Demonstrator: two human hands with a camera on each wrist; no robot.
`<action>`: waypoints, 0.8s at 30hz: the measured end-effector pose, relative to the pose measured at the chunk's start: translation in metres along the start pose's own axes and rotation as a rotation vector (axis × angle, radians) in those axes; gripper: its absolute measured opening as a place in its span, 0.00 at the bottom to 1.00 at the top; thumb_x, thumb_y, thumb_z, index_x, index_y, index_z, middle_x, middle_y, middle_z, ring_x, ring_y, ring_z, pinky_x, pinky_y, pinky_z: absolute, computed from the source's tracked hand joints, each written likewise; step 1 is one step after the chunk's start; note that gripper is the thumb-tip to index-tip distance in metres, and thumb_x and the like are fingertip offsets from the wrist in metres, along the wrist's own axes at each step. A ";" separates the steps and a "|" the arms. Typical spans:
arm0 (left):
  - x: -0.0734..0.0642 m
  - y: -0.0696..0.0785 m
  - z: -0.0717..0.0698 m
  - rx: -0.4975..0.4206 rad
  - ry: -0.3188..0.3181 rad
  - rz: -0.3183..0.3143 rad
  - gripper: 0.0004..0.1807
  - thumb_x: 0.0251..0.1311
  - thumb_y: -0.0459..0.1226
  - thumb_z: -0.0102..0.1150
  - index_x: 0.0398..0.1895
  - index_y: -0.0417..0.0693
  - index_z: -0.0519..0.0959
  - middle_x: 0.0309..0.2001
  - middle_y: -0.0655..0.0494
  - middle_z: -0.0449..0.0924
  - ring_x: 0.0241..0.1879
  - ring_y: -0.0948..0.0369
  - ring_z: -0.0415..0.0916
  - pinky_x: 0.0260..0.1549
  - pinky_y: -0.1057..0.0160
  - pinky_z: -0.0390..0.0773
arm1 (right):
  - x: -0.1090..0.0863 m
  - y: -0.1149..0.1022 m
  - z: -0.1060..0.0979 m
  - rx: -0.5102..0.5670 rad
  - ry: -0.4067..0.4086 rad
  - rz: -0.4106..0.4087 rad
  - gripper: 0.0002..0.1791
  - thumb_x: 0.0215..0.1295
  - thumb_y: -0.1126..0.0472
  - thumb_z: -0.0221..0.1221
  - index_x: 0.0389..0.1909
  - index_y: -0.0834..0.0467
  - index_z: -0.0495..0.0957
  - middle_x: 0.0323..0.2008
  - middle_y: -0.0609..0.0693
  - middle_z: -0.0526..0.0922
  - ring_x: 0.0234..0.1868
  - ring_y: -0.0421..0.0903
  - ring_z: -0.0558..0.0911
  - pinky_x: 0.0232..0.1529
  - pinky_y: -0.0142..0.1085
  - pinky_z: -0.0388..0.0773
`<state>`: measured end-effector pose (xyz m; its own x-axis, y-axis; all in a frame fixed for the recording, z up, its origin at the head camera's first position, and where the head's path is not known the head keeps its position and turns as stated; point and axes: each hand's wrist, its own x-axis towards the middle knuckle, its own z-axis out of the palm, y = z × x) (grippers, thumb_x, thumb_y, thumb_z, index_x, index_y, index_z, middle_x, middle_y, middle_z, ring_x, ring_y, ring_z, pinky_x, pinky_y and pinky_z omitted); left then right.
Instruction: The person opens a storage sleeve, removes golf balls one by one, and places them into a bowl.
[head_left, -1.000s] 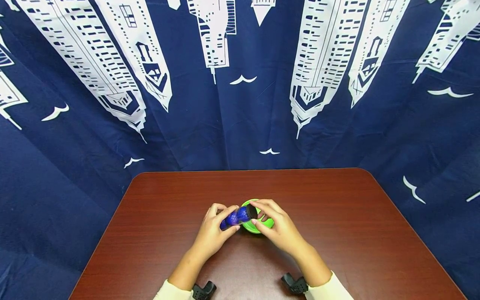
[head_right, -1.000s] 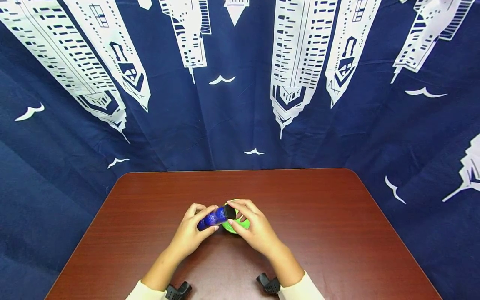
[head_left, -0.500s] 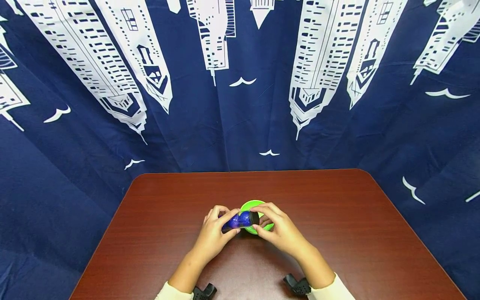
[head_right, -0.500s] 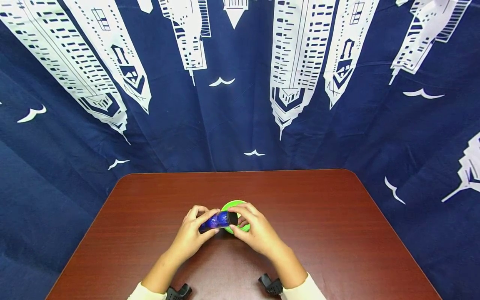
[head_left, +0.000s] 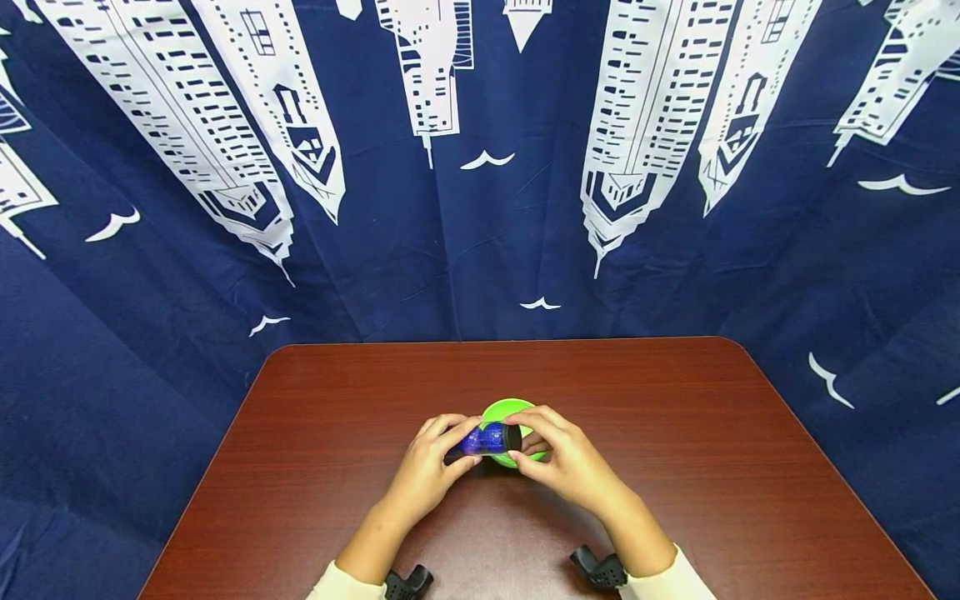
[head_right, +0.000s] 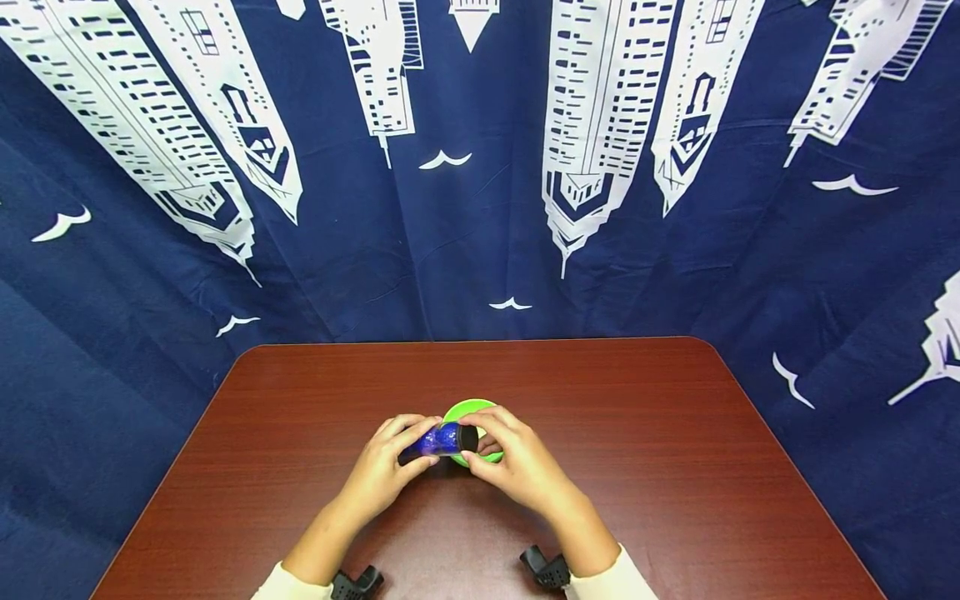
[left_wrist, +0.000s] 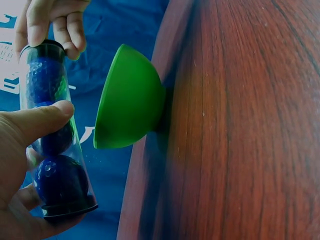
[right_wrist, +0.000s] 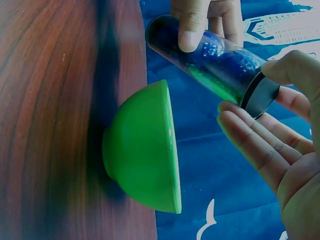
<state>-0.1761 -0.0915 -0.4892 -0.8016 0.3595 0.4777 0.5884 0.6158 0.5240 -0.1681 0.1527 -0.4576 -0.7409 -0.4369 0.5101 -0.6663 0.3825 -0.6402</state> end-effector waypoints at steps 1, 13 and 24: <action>0.000 0.000 0.000 0.007 -0.001 0.003 0.28 0.57 0.42 0.73 0.62 0.58 0.80 0.55 0.59 0.81 0.57 0.56 0.77 0.55 0.50 0.79 | 0.000 0.000 0.000 0.003 -0.001 0.003 0.23 0.61 0.67 0.69 0.57 0.56 0.79 0.50 0.52 0.82 0.36 0.43 0.87 0.34 0.34 0.87; 0.001 -0.001 0.002 0.030 -0.002 0.022 0.28 0.56 0.44 0.73 0.62 0.59 0.80 0.54 0.60 0.81 0.54 0.56 0.79 0.53 0.50 0.81 | -0.001 0.002 -0.004 0.017 -0.011 0.000 0.23 0.60 0.68 0.69 0.58 0.60 0.79 0.50 0.53 0.82 0.37 0.45 0.88 0.35 0.31 0.86; 0.000 0.002 0.002 0.017 0.009 0.011 0.29 0.55 0.43 0.73 0.63 0.60 0.80 0.53 0.60 0.81 0.55 0.57 0.78 0.52 0.51 0.81 | 0.000 0.003 -0.005 0.057 0.003 0.021 0.22 0.60 0.67 0.70 0.56 0.58 0.79 0.49 0.53 0.79 0.37 0.44 0.87 0.37 0.39 0.88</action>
<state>-0.1756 -0.0889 -0.4895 -0.7941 0.3602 0.4895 0.5953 0.6236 0.5067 -0.1703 0.1580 -0.4568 -0.7551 -0.4264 0.4980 -0.6447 0.3448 -0.6823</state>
